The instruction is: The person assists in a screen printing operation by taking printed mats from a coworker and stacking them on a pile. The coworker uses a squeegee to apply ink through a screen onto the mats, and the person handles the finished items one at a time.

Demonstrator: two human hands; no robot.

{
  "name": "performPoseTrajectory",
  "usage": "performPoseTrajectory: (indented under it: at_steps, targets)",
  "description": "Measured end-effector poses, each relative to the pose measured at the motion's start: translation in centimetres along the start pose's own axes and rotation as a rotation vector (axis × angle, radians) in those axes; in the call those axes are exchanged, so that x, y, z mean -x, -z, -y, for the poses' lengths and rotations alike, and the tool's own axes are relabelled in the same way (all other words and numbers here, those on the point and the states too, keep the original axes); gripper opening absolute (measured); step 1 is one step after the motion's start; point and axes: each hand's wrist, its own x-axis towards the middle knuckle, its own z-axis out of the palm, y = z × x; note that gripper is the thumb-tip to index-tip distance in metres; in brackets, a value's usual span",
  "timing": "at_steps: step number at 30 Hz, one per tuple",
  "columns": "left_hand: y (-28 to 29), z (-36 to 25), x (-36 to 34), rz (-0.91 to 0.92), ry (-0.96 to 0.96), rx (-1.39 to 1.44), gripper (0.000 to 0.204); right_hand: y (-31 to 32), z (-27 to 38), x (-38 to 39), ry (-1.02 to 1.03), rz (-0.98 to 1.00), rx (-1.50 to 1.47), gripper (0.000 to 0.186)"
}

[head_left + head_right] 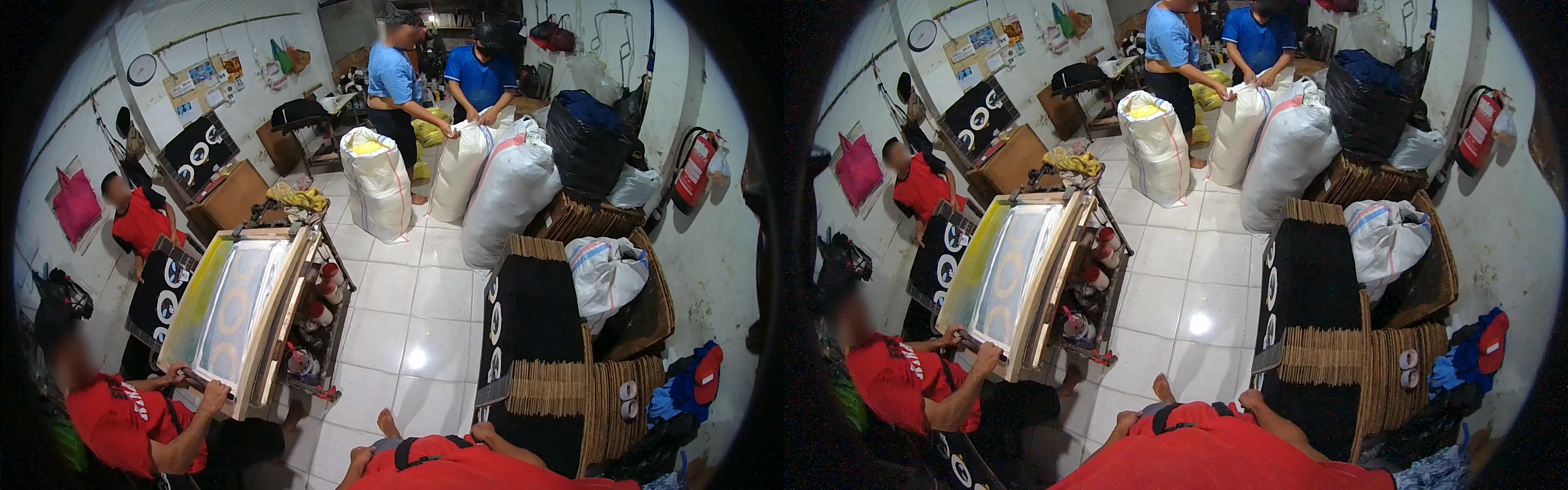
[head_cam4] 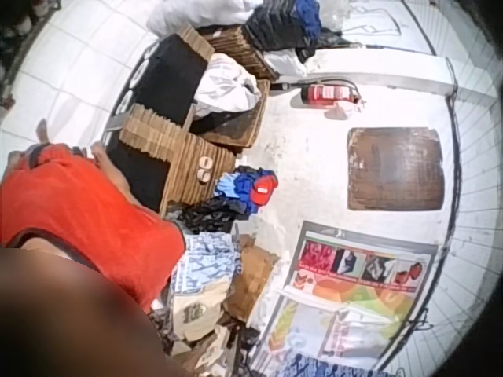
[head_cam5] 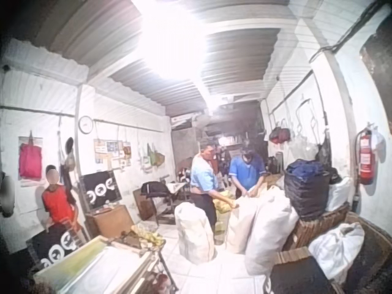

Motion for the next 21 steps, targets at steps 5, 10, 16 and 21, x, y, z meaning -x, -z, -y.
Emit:
performPoseTrajectory:
  at_steps: [5, 10, 16, 21]
  targets:
    - [-0.1, 0.5, -0.1, -0.035, -0.031, 0.005, 0.025, 1.2, 1.3, 0.8, -0.368, 0.029, -0.475, 0.02]
    - [-0.3, 1.2, -0.7, 0.012, -0.039, -0.029, 0.027, 0.1, 0.6, 0.1, -0.278, 0.055, -0.371, 0.028]
    - [-1.0, 2.1, -1.4, 0.015, 0.057, 0.19, 0.024, 0.6, 1.2, 0.6, -0.376, 0.081, -0.488, 0.029]
    - [-0.9, 1.9, -1.0, 0.015, 0.011, 0.148, 0.02, 1.8, 2.3, 1.5, -0.246, 0.0, -0.26, 0.027]
